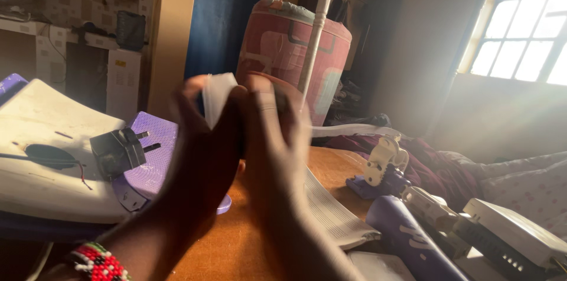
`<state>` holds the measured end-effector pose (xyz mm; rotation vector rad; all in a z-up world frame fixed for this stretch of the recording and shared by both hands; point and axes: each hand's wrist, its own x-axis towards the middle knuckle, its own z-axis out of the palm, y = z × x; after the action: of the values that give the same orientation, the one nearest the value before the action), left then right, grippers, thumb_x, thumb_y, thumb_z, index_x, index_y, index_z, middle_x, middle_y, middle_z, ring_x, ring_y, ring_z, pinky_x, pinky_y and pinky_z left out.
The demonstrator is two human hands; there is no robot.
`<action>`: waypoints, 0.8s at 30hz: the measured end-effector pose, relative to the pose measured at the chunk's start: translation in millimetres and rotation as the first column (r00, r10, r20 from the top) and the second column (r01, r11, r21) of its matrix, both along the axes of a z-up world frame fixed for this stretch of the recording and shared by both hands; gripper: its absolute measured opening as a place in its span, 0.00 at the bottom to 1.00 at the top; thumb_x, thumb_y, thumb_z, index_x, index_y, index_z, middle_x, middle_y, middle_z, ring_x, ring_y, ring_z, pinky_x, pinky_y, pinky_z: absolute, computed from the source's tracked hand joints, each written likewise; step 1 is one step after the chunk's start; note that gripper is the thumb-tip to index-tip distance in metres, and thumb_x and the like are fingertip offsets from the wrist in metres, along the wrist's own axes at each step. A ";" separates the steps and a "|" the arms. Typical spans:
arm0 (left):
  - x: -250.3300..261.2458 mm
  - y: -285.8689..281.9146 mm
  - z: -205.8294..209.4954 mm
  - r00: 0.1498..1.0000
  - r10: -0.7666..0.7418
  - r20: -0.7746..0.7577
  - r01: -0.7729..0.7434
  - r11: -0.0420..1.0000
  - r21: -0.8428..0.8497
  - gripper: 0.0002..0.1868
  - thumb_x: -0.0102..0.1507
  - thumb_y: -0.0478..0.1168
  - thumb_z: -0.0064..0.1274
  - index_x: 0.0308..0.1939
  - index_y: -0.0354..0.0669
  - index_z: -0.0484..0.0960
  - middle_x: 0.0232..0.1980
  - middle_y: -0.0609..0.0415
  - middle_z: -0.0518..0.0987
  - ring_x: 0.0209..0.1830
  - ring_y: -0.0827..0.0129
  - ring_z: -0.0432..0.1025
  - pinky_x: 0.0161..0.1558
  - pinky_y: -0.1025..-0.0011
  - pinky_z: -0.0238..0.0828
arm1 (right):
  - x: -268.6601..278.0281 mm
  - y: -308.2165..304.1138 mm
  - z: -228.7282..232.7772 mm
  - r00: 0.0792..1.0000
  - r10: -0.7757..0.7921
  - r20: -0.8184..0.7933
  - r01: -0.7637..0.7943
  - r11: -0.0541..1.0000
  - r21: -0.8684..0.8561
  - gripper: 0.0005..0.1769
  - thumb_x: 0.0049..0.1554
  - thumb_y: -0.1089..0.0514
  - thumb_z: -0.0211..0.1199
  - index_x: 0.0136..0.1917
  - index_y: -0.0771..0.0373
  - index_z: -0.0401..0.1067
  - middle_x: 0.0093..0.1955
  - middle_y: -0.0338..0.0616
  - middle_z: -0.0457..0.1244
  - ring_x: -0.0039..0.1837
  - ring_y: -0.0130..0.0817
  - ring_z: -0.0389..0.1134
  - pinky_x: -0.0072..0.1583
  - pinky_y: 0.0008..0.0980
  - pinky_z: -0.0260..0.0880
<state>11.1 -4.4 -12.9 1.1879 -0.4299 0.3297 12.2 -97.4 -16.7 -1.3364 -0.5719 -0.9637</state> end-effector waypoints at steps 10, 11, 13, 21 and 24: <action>-1.9 -6.4 1.3 0.986 -0.085 -0.141 0.067 0.990 -0.126 0.27 0.66 0.60 0.39 0.64 0.54 0.72 0.53 0.55 0.79 0.52 0.70 0.75 0.52 0.68 0.71 | 4.1 10.0 -3.7 0.963 0.268 -0.012 -0.268 0.963 -0.015 0.22 0.68 0.48 0.52 0.65 0.67 0.70 0.55 0.43 0.67 0.56 0.27 0.66 0.58 0.27 0.66; -2.8 -9.1 1.8 0.987 -0.068 -0.149 0.051 0.993 -0.111 0.26 0.68 0.59 0.40 0.66 0.54 0.71 0.54 0.53 0.79 0.51 0.67 0.74 0.51 0.65 0.71 | 3.0 9.7 -6.3 0.978 0.202 -0.045 -0.202 0.979 0.004 0.20 0.68 0.50 0.53 0.62 0.67 0.72 0.51 0.43 0.67 0.52 0.26 0.66 0.53 0.26 0.68; -6.1 -4.0 0.7 0.982 -0.001 -0.189 -0.014 0.997 -0.082 0.26 0.68 0.59 0.41 0.67 0.55 0.68 0.54 0.52 0.79 0.51 0.66 0.74 0.51 0.65 0.72 | 2.5 10.1 -8.4 0.999 -0.012 -0.041 0.011 0.999 -0.032 0.16 0.68 0.50 0.54 0.56 0.67 0.70 0.45 0.42 0.67 0.47 0.24 0.66 0.47 0.26 0.69; -11.6 20.4 14.9 0.965 0.000 -0.261 -0.070 0.964 -0.257 0.25 0.68 0.58 0.44 0.66 0.56 0.64 0.53 0.55 0.77 0.51 0.69 0.76 0.50 0.69 0.76 | -7.5 28.2 -10.3 0.990 0.040 -0.137 -0.053 0.994 -0.095 0.15 0.64 0.52 0.56 0.61 0.61 0.69 0.44 0.43 0.67 0.44 0.28 0.65 0.44 0.29 0.66; -7.7 13.9 10.8 0.997 0.041 -0.060 -0.050 0.987 -0.155 0.23 0.72 0.55 0.41 0.58 0.38 0.67 0.48 0.44 0.72 0.44 0.62 0.70 0.47 0.62 0.73 | -12.8 34.1 -15.7 0.988 -0.125 0.089 0.142 0.963 -0.230 0.17 0.67 0.51 0.55 0.66 0.60 0.68 0.54 0.46 0.67 0.57 0.32 0.65 0.57 0.30 0.66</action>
<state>3.4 9.5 -2.1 1.0528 -0.3217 0.3621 -0.6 -63.3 -32.4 -1.5723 -0.6754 -1.0837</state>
